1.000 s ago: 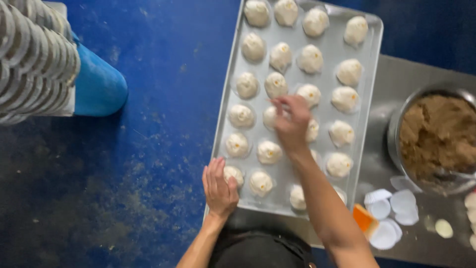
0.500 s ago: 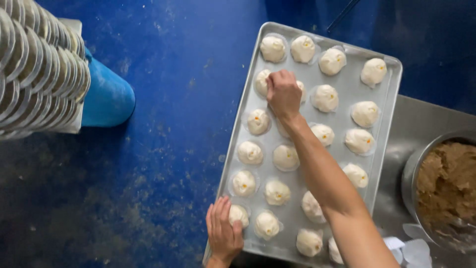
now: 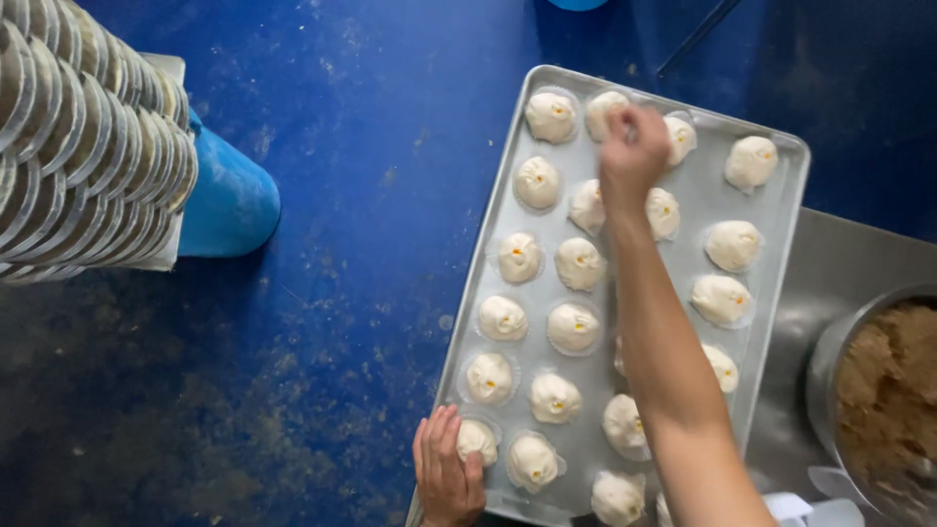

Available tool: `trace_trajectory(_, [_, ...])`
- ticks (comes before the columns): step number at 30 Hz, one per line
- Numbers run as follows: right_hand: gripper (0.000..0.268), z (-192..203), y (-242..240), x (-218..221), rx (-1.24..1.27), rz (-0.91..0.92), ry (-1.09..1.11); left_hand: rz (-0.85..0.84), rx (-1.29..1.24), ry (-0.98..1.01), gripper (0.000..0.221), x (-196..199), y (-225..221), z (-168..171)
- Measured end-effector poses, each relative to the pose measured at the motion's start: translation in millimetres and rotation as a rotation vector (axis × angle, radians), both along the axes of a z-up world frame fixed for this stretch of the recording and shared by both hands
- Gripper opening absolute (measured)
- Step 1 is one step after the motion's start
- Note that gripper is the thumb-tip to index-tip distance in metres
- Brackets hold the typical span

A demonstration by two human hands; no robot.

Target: The person is assembling siopao by filling dough balls with a meat mixture and eggs, placing them in liners, marking them with food coloring, and loading trays into a proofer or oven rack.

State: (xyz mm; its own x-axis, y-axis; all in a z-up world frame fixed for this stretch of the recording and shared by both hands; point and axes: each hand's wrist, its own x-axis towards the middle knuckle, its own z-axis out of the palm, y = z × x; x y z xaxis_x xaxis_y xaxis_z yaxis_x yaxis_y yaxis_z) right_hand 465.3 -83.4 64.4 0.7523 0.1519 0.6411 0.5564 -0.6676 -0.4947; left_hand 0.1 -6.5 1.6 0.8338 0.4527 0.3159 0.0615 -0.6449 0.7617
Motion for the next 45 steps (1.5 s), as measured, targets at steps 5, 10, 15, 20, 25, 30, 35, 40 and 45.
trace_trajectory(5, [0.013, 45, -122, -153, 0.169, -0.064, 0.238, -0.063, 0.009, 0.014, 0.05, 4, 4, 6])
trace_trajectory(10, [0.019, 80, -231, -340, 0.129, -0.46, 0.733, -0.041, 0.121, -0.047, 0.054, 6, 8, 2])
trace_trajectory(15, [0.019, 45, -298, -488, 0.097, -0.397, 1.05, -0.11, -0.003, -0.006, 0.05, 2, 8, 13])
trace_trajectory(20, [0.027, -37, -301, -525, -0.073, -0.429, 1.121, -0.045, -0.13, -0.013, 0.051, 11, 19, 16])
trace_trajectory(25, [0.03, -77, -309, -526, -0.145, -0.521, 1.065, 0.053, -0.319, 0.231, 0.057, 23, 36, 1])
trace_trajectory(30, [0.029, 9, -291, -486, -0.09, -0.515, 0.948, 0.052, -0.213, 0.386, 0.056, 32, 46, 1])
trace_trajectory(35, [0.026, 1, -314, -424, -0.053, -0.508, 0.511, 0.108, -0.173, 0.423, 0.05, 51, 51, 2])
trace_trajectory(40, [0.023, -33, -334, -395, -0.253, -0.55, 0.683, 0.217, -0.159, 0.487, 0.046, 83, 63, -2])
trace_trajectory(45, [0.023, -30, -338, -393, -0.229, -0.528, 0.796, 0.269, -0.188, 0.68, 0.062, 106, 65, 22])
